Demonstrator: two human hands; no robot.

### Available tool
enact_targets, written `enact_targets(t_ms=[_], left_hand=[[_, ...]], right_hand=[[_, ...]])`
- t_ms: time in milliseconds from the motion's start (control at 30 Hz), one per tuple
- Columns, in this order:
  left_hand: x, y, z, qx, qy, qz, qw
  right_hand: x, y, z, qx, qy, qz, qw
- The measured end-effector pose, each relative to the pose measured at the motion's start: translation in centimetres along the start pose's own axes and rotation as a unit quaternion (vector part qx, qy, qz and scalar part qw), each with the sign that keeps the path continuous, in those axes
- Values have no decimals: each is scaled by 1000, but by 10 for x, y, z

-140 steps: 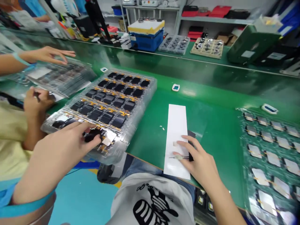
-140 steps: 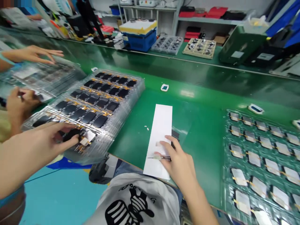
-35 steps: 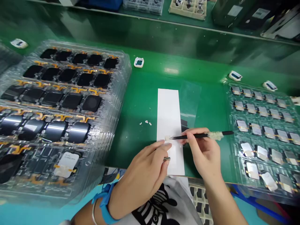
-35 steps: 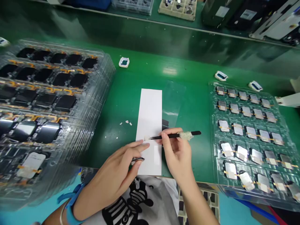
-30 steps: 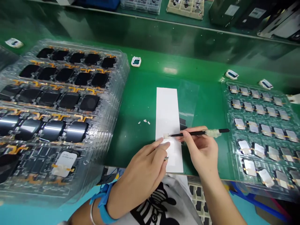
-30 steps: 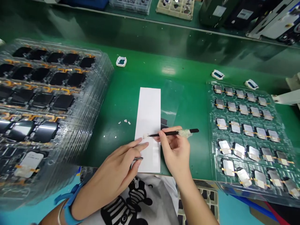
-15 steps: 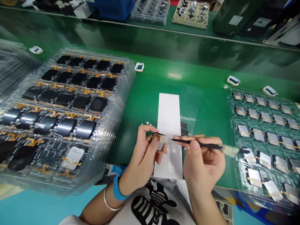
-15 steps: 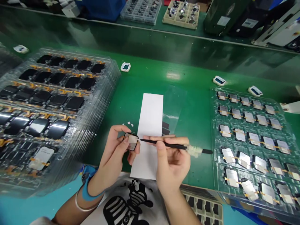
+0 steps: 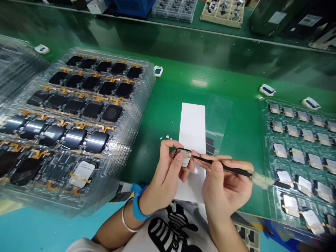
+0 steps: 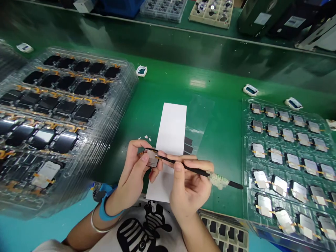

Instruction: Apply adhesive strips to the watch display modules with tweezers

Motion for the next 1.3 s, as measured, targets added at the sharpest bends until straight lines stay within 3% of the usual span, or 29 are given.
enact_targets(t_ms=[133,533,700,833,1000,1167,1300], left_hand=[[0,-1,-1,11,6,-3,1000],[3,7,-7,65,43,33,996],[4,7,-11,121,57,19,991],[4,-4,-1,171,0,-23,985],[1,-5,7,318,-71,-10,945],[0,18,-4,456,-35,41,888],[-1,20,30,487,-121,88,860]], right_hand=[[1,1,-1,-39,3,9,999],[-2,1,-2,-24,-7,-1,1000],[11,-3,-29,6,48,12,999],[31,2,-53,-64,37,51,996],[36,28,-68,-114,-23,142,983],[39,27,-78,-137,-65,141,978],[51,14,-82,-146,-55,105,982]])
Point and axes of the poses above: each hand's wrist, its own x-axis towards the middle knuckle, its own z-axis out of the palm, y = z × x, the point moved 10 cm from there along x, towards the middle knuckle, and after that the axes turned 7 degrees about x, right-handed, at the moved point
